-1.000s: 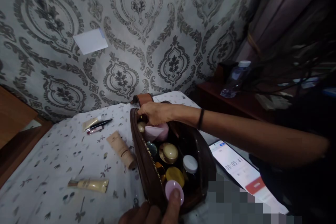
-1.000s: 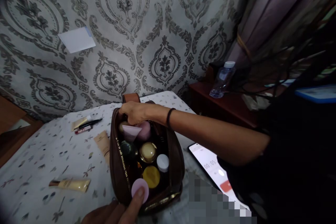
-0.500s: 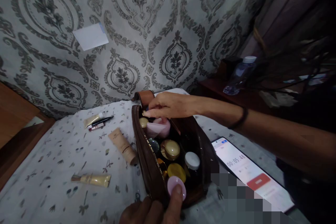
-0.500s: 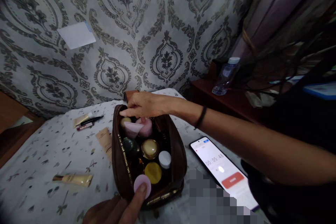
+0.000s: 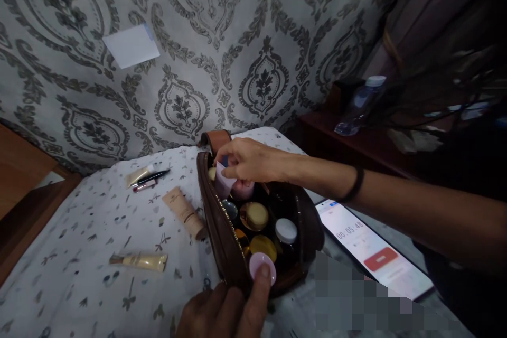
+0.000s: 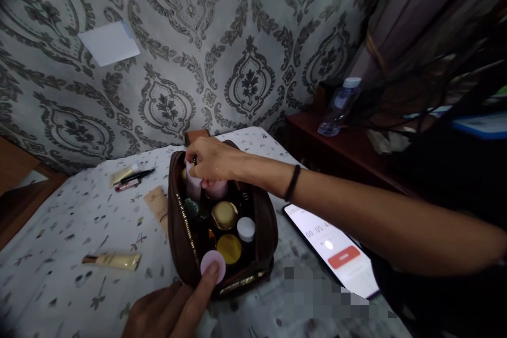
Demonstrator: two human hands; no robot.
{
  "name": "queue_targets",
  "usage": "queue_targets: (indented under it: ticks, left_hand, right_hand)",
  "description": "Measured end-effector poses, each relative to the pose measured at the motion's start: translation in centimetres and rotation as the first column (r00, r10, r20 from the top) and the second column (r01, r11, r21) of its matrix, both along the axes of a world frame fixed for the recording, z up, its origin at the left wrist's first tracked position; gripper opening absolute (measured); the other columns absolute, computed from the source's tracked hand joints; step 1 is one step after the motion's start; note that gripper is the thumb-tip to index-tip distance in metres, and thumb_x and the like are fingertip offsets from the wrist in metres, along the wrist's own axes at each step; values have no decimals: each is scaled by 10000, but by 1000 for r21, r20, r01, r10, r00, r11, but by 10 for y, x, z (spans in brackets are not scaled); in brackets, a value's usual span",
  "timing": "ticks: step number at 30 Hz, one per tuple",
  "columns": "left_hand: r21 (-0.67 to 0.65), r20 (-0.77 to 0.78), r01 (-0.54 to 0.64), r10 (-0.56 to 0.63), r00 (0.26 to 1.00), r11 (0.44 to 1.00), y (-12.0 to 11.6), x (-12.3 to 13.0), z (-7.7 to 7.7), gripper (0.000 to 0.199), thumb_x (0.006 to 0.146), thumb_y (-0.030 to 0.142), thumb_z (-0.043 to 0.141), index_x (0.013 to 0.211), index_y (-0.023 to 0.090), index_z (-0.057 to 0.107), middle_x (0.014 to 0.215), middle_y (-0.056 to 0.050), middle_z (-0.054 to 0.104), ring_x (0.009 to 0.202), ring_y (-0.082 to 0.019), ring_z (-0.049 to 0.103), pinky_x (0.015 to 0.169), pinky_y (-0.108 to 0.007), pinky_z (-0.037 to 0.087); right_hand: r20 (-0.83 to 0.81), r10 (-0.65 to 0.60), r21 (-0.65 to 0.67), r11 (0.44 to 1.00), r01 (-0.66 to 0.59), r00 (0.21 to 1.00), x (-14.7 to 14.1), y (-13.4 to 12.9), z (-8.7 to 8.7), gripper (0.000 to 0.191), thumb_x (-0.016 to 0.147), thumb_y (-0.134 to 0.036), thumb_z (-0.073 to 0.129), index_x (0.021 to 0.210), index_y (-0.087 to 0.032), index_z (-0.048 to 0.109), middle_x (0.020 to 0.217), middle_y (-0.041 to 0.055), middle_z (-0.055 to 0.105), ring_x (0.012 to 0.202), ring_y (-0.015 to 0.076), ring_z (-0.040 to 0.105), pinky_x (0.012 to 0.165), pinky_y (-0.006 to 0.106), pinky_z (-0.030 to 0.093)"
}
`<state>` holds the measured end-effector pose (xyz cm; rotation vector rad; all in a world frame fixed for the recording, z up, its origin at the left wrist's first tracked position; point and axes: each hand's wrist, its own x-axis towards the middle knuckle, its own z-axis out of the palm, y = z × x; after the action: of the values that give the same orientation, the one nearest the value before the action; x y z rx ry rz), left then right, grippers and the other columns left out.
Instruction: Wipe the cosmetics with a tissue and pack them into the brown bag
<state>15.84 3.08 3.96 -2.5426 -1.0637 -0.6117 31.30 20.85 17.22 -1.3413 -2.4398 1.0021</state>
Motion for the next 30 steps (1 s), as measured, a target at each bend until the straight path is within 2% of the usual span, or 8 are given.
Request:
queue_targets:
  ticks: [5,9,12,15,19,21,24,30]
  left_hand:
    - [88,-15,78,-77,997,993,7,1,4,588,885,14,504,1460,-12,384,603,35,611,433,-80,555,376,-193,441]
    - [68,-8,57,-57,998,996,7,1,6,609,890,14,445,1486,-22,326,608,28,612,445,-97,557,386,-221,437]
    - [35,-13,68,-68,998,997,5,1,9,628,879,13,406,1497,-22,305,609,25,604,443,-107,557,370,-241,420]
    - [12,-6,74,-74,997,997,5,2,14,621,868,-7,362,1488,-19,324,591,32,588,433,-112,554,359,-250,409]
    - [20,30,81,-81,996,997,7,6,21,539,894,-14,301,1421,-34,412,578,16,601,431,-115,558,362,-242,414]
    - [12,48,83,-84,995,996,7,7,23,502,919,6,292,1398,-31,437,580,12,604,428,-117,556,361,-242,418]
    - [-28,66,98,-96,993,995,7,7,23,500,941,27,287,1424,-23,407,593,10,605,439,-118,556,372,-239,434]
    - [-48,75,101,-97,992,994,6,6,22,573,911,-15,282,1483,-22,320,573,21,569,441,-125,541,356,-241,421]
  right_hand:
    - [-45,-25,-42,999,23,999,-5,-4,-1,250,857,-95,574,1085,-122,674,564,-34,646,443,81,574,478,156,470]
    - [-99,44,-20,999,-46,994,0,-3,-9,163,903,-206,604,1007,-111,685,571,-20,655,484,87,587,506,171,461]
    - [-91,86,23,996,-84,992,9,-3,-12,242,915,-320,615,998,-106,694,625,5,686,549,111,615,550,204,457]
    - [-26,79,99,992,-76,997,18,-6,-10,290,901,-352,632,1046,-109,692,691,23,705,615,135,629,584,230,433]
    - [78,-12,369,929,-18,997,31,-22,-4,206,864,-309,664,992,-149,689,747,41,690,675,168,609,601,268,381]
    - [144,13,451,889,-77,990,37,-33,-5,122,873,-287,642,883,-176,689,750,52,672,696,185,597,607,290,357]
    - [293,181,369,885,-286,939,40,-47,-11,117,853,-212,652,742,-177,667,793,69,669,740,195,595,627,304,355]
    - [429,325,342,805,-485,843,36,-49,-33,108,776,-23,622,765,-125,654,790,80,638,713,168,548,613,299,324]
